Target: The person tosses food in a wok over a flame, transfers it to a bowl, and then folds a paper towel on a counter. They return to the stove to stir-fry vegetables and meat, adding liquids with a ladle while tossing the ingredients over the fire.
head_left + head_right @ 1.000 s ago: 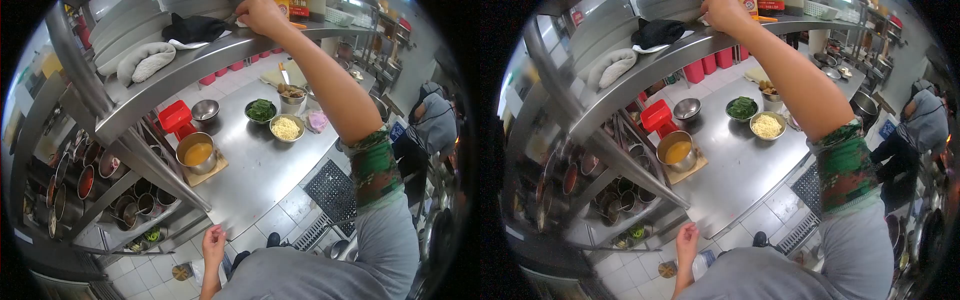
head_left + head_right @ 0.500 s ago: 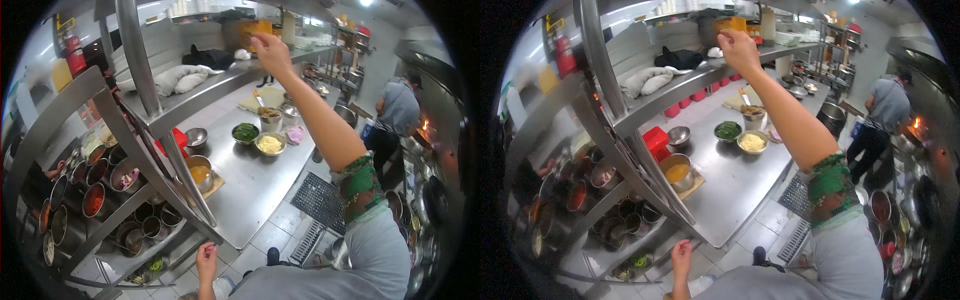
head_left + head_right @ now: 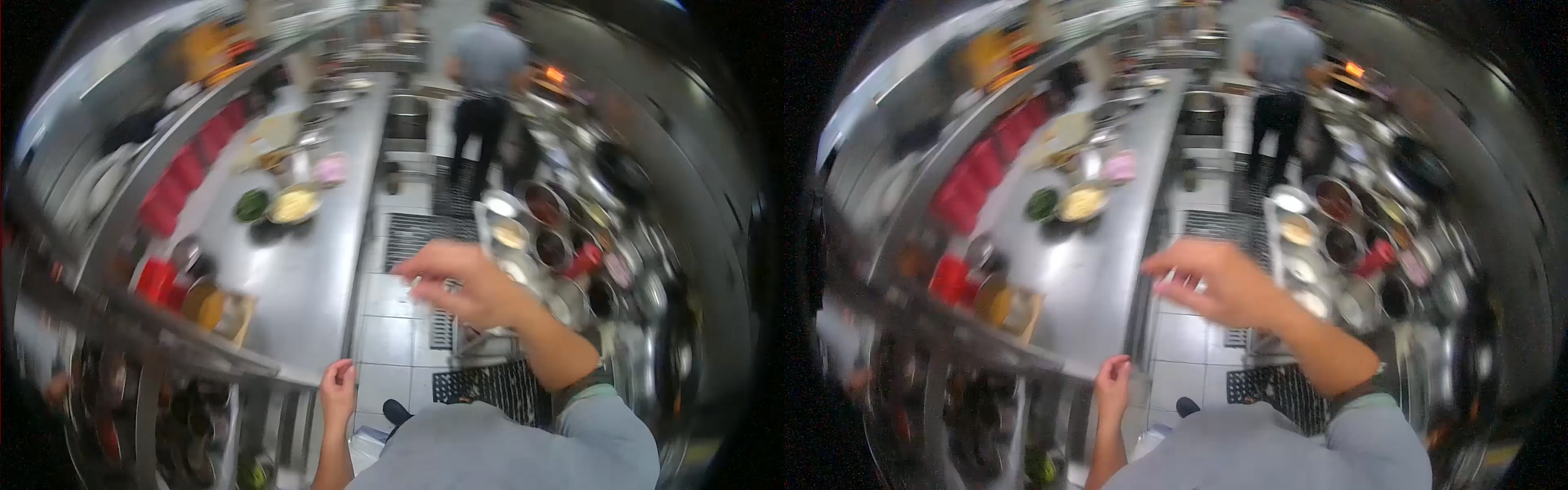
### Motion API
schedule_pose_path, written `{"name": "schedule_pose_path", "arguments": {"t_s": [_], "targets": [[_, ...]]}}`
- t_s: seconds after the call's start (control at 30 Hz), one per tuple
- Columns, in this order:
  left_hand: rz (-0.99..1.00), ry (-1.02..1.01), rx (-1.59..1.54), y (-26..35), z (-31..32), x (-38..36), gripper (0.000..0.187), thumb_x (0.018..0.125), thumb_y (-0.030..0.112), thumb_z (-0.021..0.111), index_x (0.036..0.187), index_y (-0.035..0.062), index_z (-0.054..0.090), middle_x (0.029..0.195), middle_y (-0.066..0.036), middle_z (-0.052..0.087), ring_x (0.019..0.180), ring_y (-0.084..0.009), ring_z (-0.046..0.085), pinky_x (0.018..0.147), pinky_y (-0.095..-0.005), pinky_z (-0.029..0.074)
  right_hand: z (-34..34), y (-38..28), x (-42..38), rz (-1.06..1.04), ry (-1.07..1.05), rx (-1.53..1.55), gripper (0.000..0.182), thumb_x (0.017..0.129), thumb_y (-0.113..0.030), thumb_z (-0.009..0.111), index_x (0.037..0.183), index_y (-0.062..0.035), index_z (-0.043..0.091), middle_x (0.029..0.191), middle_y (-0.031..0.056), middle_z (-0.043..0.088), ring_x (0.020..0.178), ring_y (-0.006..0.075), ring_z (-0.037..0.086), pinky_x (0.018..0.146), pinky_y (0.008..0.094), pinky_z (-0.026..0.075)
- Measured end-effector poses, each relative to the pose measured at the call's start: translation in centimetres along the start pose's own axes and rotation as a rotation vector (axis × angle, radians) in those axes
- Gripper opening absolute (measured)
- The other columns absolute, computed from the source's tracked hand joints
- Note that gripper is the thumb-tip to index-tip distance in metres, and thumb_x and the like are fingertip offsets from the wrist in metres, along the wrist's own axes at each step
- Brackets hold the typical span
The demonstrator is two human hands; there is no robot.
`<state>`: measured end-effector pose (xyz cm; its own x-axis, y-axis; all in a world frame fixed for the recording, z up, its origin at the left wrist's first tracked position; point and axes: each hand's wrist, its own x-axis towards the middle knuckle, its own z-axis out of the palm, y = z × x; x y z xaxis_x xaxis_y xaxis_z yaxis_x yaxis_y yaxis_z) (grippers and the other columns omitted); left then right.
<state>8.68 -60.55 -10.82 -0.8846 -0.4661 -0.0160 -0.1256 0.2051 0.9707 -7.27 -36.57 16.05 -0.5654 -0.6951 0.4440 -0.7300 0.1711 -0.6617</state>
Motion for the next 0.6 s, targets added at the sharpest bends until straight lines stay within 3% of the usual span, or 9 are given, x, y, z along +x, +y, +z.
{"name": "schedule_pose_path", "arguments": {"t_s": [0.17,0.23,0.27,0.33,0.43,0.47,0.5,0.57,0.6], "targets": [[0.027,-0.318,-0.07,-0.5,7.1,0.9,0.016,0.098,0.009,0.063,0.11,-0.002,0.065,0.094,-0.003,0.064,0.085,-0.012,0.058,0.079,-0.0273,0.049,1.3,5.5,-18.5,0.616,0.075,0.017,0.032,0.094,-0.027,0.066,0.117,-0.005,0.069,0.1,0.0149,0.072,0.092,0.0338,0.069,0.081,0.0438,0.055],[0.082,-0.445,-0.04,-1.1,10.4,0.9,0.016,0.098,0.009,0.063,0.109,-0.0028,0.065,0.094,-0.003,0.063,0.086,-0.0118,0.057,0.079,-0.0268,0.048,-1.7,6.0,-27.0,0.795,0.209,-0.197,0.034,0.093,-0.027,0.068,0.118,-0.0039,0.068,0.106,0.0158,0.071,0.096,0.0321,0.069,0.085,0.043,0.055],[0.123,-0.541,-0.018,-0.5,12.3,0.5,0.02,0.1,0.015,0.061,0.112,-0.0015,0.062,0.097,-0.002,0.062,0.085,-0.0104,0.056,0.076,-0.0248,0.046,-3.3,5.5,-30.7,0.868,0.246,-0.291,0.035,0.092,-0.027,0.068,0.118,-0.0034,0.068,0.108,0.0162,0.071,0.098,0.0313,0.069,0.087,0.0425,0.054],[0.116,-0.649,0.021,1.4,16.3,-0.9,0.02,0.1,0.015,0.061,0.111,-0.0018,0.062,0.096,-0.003,0.063,0.085,-0.0106,0.056,0.076,-0.0252,0.046,-8.7,2.3,-39.6,1.043,0.525,-0.458,0.035,0.09,-0.025,0.069,0.119,-0.0038,0.069,0.11,0.0189,0.071,0.104,0.0346,0.067,0.093,0.0439,0.053],[0.159,-0.756,0.036,3.4,22.2,-3.3,0.017,0.099,0.012,0.061,0.109,-0.0022,0.064,0.094,-0.004,0.063,0.084,-0.0106,0.056,0.075,-0.0255,0.047,-16.3,-6.4,-51.6,1.553,1.003,-0.613,0.031,0.091,-0.023,0.068,0.113,-0.0012,0.07,0.112,0.0229,0.069,0.104,0.036,0.067,0.093,0.0455,0.052],[0.173,-0.784,0.066,4.7,24.6,-4.6,0.017,0.098,0.01,0.062,0.109,-0.0031,0.064,0.095,-0.004,0.063,0.085,-0.0106,0.056,0.076,-0.0253,0.047,-16.8,-7.2,-58.1,1.536,1.098,-1.017,0.032,0.092,-0.024,0.068,0.112,-0.0003,0.069,0.111,0.0233,0.068,0.104,0.0372,0.066,0.091,0.0464,0.052],[0.187,-0.805,0.09,6.0,27.4,-6.1,0.017,0.098,0.008,0.063,0.109,-0.004,0.064,0.095,-0.004,0.064,0.085,-0.0106,0.056,0.076,-0.0252,0.047,-18.0,-8.4,-63.7,1.556,1.175,-1.17,0.036,0.093,-0.028,0.068,0.115,0.0008,0.067,0.112,0.0224,0.068,0.106,0.0385,0.065,0.091,0.0469,0.051],[0.228,-0.863,0.094,7.4,32.9,-9.5,0.017,0.097,0.008,0.063,0.109,-0.0039,0.065,0.096,-0.005,0.064,0.085,-0.011,0.057,0.076,-0.0255,0.047,-19.1,-9.4,-72.5,1.583,1.452,-1.058,0.048,0.096,-0.041,0.065,0.124,-0.0016,0.061,0.114,0.0196,0.066,0.109,0.0378,0.064,0.091,0.0471,0.05],[0.246,-0.89,0.102,8.7,35.4,-11.4,0.016,0.097,0.008,0.063,0.109,-0.0038,0.065,0.096,-0.005,0.065,0.085,-0.0112,0.058,0.076,-0.0257,0.048,-20.0,-9.9,-73.5,1.447,1.801,-0.411,0.05,0.096,-0.042,0.065,0.124,-0.0014,0.059,0.115,0.0183,0.065,0.107,0.0367,0.064,0.09,0.0487,0.05]]}}
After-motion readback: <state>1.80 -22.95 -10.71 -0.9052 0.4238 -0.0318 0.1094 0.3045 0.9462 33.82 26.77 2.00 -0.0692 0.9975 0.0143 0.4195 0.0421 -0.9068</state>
